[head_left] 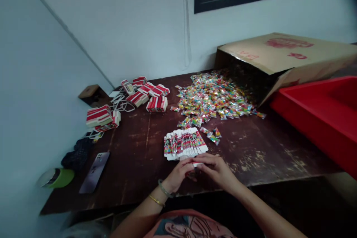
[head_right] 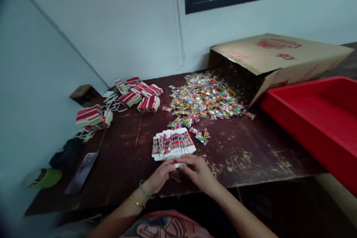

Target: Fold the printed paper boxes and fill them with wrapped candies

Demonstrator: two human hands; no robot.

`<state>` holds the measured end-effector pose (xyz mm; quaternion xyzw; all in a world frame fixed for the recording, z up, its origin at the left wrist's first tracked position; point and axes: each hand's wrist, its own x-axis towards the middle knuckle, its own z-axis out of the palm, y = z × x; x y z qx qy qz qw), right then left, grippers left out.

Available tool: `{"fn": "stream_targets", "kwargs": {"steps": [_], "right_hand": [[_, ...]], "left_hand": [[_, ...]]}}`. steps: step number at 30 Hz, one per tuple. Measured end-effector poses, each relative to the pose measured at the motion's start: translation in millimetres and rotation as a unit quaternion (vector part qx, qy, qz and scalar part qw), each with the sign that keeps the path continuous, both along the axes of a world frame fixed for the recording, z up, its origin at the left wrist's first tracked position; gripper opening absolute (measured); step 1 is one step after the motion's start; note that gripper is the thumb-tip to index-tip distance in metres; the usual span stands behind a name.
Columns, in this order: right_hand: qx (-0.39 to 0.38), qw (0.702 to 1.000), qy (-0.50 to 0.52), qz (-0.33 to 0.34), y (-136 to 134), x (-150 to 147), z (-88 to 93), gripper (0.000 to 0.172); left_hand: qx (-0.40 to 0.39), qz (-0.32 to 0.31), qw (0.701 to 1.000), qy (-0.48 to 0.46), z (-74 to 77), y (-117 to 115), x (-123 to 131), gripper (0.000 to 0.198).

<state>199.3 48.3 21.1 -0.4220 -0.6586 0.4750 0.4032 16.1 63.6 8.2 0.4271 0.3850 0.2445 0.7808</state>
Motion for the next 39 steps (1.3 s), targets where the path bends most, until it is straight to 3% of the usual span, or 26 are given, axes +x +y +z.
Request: {"fn": "stream_targets", "kwargs": {"steps": [2,5,10,15,17,20,23,25,28,30,33,36,39], "right_hand": [[-0.032,0.999,0.018,-0.04,1,0,-8.1,0.02],[-0.049,0.996,0.027,-0.075,-4,-2,-21.7,0.021],[-0.086,0.988,0.044,-0.118,-19,-3,-34.1,0.02],[0.027,0.991,-0.03,-0.13,-27,-3,-33.5,0.023],[0.018,0.99,-0.029,-0.138,-31,8,-29.1,0.024],[-0.078,0.992,-0.045,-0.084,-40,46,-16.2,0.024],[-0.138,0.976,-0.165,0.018,-43,88,-5.8,0.027],[-0.092,0.967,-0.235,0.018,-32,96,-9.3,0.025],[0.059,0.951,-0.301,-0.046,6,72,-31.5,0.028],[0.141,0.909,-0.391,-0.044,39,46,-49.8,0.04],[0.182,0.873,-0.451,-0.002,82,19,-68.1,0.041],[0.196,0.857,-0.474,0.035,103,14,-69.3,0.027],[0.213,0.844,-0.489,0.061,95,14,-55.5,0.018]], "left_hand": [[0.026,-0.024,0.999,-0.014,-0.2,-3,-2,0.039],[0.063,-0.044,0.996,0.044,-1.9,-7,-6,0.042],[0.071,-0.147,0.982,0.097,-0.9,-2,-12,0.042],[0.006,-0.085,0.996,0.038,-6.0,-6,4,0.049],[-0.033,-0.061,0.998,0.004,-9.6,-14,15,0.054],[-0.05,-0.095,0.994,-0.024,-12.3,-24,24,0.054],[-0.018,-0.13,0.991,0.022,-13.1,-20,17,0.047],[-0.016,-0.1,0.994,0.051,-14.8,-13,9,0.043],[-0.048,-0.047,0.996,0.053,-18.8,-6,0,0.04],[-0.064,-0.037,0.996,0.051,-20.5,-7,-2,0.039],[-0.084,-0.041,0.994,0.053,-21.0,-11,-7,0.039],[-0.106,-0.027,0.993,0.045,-20.6,-12,-13,0.039],[-0.121,0.012,0.993,0.003,-20.7,-4,-15,0.044]]}}
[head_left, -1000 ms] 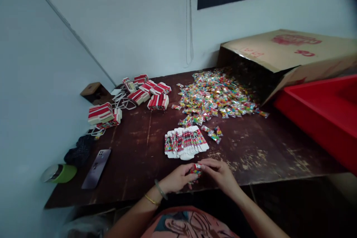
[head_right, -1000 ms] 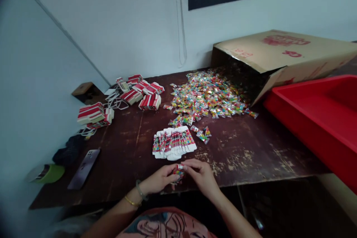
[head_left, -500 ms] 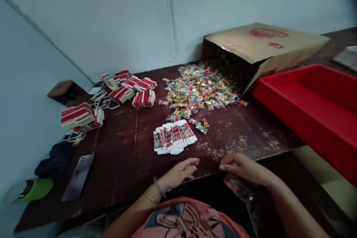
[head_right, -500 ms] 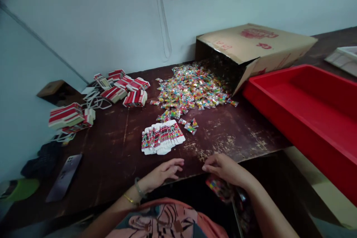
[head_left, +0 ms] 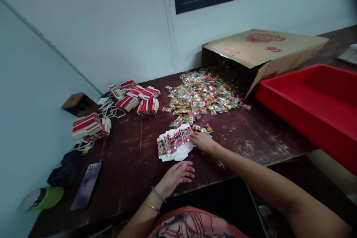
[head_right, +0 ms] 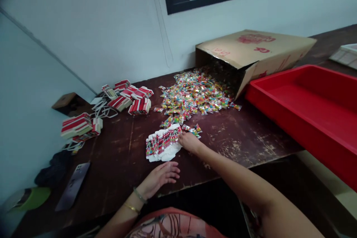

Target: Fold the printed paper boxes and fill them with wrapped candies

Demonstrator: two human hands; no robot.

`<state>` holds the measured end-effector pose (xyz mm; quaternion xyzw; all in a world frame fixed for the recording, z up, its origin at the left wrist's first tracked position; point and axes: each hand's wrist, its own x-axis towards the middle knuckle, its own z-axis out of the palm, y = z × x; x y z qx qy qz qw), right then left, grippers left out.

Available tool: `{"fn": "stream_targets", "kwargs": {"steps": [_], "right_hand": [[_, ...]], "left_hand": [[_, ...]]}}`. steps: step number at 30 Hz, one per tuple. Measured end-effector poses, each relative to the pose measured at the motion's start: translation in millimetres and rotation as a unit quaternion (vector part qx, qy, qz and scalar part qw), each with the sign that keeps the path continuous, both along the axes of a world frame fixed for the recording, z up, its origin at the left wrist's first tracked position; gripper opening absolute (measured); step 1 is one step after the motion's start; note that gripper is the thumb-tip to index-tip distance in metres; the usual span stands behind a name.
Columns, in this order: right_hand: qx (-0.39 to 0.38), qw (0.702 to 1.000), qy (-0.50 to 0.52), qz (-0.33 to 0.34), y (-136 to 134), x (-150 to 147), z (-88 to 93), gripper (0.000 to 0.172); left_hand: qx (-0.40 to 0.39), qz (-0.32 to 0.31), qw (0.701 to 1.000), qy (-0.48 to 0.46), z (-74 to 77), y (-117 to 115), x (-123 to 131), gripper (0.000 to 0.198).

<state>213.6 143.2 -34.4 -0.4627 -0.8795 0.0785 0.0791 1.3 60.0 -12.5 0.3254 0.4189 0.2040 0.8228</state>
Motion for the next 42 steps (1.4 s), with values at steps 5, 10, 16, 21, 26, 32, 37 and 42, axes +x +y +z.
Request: {"fn": "stream_targets", "kwargs": {"steps": [5,10,16,21,26,32,37,42], "right_hand": [[0.016,0.998,0.023,0.054,-71,-19,28.6,0.016],[-0.01,0.971,0.231,-0.054,-112,-27,32.9,0.025],[-0.204,0.886,0.4,-0.117,-109,-31,26.6,0.012],[-0.35,0.827,0.435,-0.061,-108,-23,38.3,0.016],[-0.46,0.737,0.495,0.032,-105,-12,65.3,0.018],[-0.34,0.78,0.517,-0.089,-124,-31,38.7,0.022],[-0.335,0.707,0.602,-0.16,-148,-42,9.4,0.029],[-0.5,0.51,0.672,-0.196,-167,-36,11.4,0.032]], "left_hand": [[-0.068,0.08,0.986,-0.126,-3.3,15,3,0.039],[-0.063,0.069,0.994,-0.063,-9.8,-7,11,0.032],[-0.066,0.053,0.996,-0.024,-11.1,-30,22,0.032],[-0.043,0.021,0.998,-0.048,3.9,-30,16,0.045],[0.096,-0.046,0.994,-0.026,13.3,-29,11,0.046],[0.188,0.069,0.974,0.102,-31.5,-35,13,0.062],[0.284,0.14,0.94,0.126,-28.1,-51,6,0.056],[0.307,0.022,0.939,0.155,-7.0,-65,-2,0.059]]}}
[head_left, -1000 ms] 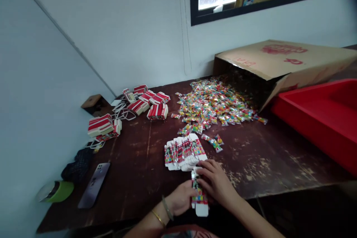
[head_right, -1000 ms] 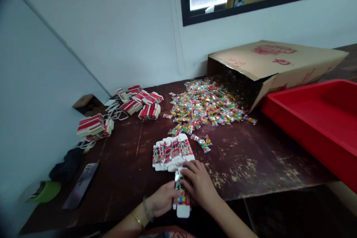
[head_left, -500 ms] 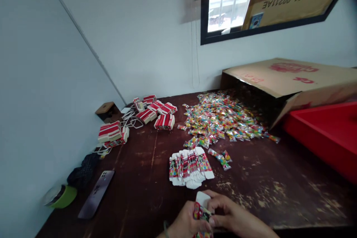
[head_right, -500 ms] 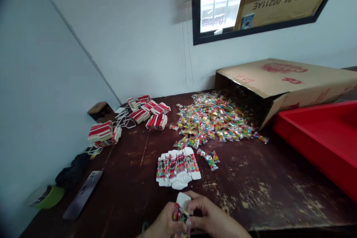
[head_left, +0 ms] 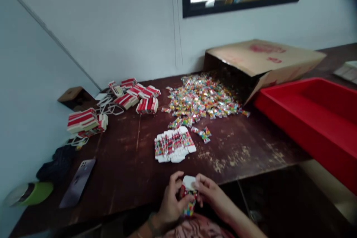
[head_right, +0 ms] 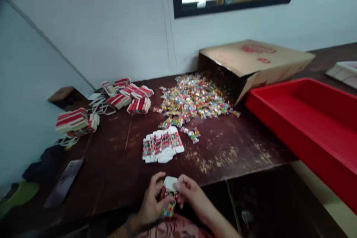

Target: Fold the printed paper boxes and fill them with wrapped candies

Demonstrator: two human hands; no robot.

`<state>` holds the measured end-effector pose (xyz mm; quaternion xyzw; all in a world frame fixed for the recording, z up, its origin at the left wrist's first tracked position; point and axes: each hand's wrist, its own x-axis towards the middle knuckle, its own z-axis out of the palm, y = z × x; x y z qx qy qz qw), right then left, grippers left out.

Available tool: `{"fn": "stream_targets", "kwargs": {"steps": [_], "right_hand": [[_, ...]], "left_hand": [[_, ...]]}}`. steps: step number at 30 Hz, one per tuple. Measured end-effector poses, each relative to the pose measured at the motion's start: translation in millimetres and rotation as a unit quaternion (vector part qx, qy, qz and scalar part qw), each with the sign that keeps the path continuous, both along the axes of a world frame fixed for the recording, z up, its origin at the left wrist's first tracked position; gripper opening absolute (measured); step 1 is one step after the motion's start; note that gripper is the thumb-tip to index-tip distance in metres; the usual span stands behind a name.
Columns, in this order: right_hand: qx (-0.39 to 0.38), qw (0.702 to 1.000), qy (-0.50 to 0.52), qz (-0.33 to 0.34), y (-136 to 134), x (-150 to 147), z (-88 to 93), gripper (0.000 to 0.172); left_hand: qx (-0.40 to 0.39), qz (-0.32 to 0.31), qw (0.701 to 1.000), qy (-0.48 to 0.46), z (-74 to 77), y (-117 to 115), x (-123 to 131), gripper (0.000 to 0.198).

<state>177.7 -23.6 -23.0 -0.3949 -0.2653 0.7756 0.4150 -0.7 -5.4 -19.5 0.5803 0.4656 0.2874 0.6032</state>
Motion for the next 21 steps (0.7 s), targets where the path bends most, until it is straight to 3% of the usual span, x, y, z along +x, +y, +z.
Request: {"fn": "stream_targets", "kwargs": {"steps": [4,7,10,12,13,16,21], "right_hand": [[-0.136,0.98,0.103,0.098,3,7,-8.6,0.035],[-0.137,0.98,0.081,0.123,9,6,-11.3,0.035],[-0.062,0.994,-0.004,0.094,12,-2,-4.8,0.034],[0.019,0.993,-0.084,0.078,11,-8,0.0,0.026],[0.057,0.988,-0.119,0.076,10,-10,1.6,0.031],[0.114,0.976,-0.165,0.09,9,-15,3.3,0.048],[0.218,0.939,-0.252,0.083,15,-12,7.5,0.025]], "left_hand": [[0.0,-0.087,0.996,0.034,0.1,-5,-5,0.06],[-0.053,-0.061,0.997,-0.013,-0.7,-6,-6,0.054],[-0.201,0.007,0.975,-0.093,-4.6,-5,-3,0.057],[-0.306,0.029,0.939,-0.155,-9.1,-3,-1,0.066],[-0.342,0.033,0.922,-0.18,-11.1,-2,-1,0.069],[-0.389,0.03,0.893,-0.222,-12.8,1,-5,0.075],[-0.408,-0.015,0.862,-0.299,-5.0,2,-20,0.082]]}}
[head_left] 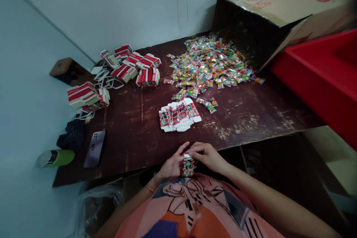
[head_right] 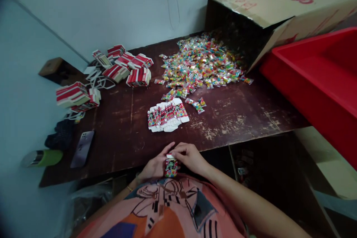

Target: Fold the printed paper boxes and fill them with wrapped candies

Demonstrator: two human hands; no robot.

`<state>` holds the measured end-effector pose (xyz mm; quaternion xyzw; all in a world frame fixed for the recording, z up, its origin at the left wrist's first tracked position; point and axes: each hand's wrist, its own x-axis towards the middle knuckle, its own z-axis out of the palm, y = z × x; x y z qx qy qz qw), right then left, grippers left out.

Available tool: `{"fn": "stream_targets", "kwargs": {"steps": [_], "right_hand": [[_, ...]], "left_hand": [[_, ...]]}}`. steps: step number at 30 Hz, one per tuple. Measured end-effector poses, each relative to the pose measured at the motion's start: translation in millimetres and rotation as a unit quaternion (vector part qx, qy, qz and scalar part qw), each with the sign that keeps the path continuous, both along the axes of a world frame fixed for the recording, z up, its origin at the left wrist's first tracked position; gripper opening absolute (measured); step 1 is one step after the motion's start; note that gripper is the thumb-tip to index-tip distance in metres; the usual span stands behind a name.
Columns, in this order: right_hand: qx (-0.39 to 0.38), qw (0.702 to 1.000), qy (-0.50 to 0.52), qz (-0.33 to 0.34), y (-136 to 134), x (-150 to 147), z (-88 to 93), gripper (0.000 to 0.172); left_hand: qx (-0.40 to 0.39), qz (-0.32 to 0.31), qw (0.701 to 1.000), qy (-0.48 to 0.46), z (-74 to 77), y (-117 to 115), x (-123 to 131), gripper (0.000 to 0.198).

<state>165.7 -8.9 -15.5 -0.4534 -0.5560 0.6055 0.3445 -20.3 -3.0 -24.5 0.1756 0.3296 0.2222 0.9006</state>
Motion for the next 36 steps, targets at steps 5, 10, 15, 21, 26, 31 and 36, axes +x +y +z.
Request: {"fn": "stream_targets", "kwargs": {"steps": [5,10,15,21,26,31,36], "right_hand": [[0.114,0.989,-0.091,0.029,4,4,1.8,0.023],[0.116,0.987,-0.106,0.037,13,9,-4.0,0.019],[0.22,0.954,-0.135,0.153,6,16,6.6,0.025],[0.309,0.914,-0.137,0.225,17,17,14.1,0.037],[0.308,0.874,-0.369,-0.068,87,77,-11.0,0.033],[0.333,0.786,-0.517,-0.058,60,104,-46.8,0.055],[0.334,0.835,-0.436,-0.011,-27,80,-61.1,0.06]], "left_hand": [[0.076,-0.033,0.996,0.025,-3.6,-3,-7,0.082],[0.111,-0.057,0.991,0.045,-16.1,-5,-8,0.078],[0.145,-0.05,0.987,0.043,-21.9,-8,-10,0.08],[0.323,-0.097,0.917,0.211,1.0,4,-2,0.067],[0.367,-0.229,0.841,0.326,38.2,28,-14,0.045],[0.373,-0.308,0.787,0.383,48.2,45,-51,0.02],[0.21,-0.084,0.926,0.303,36.1,49,-43,0.033]]}}
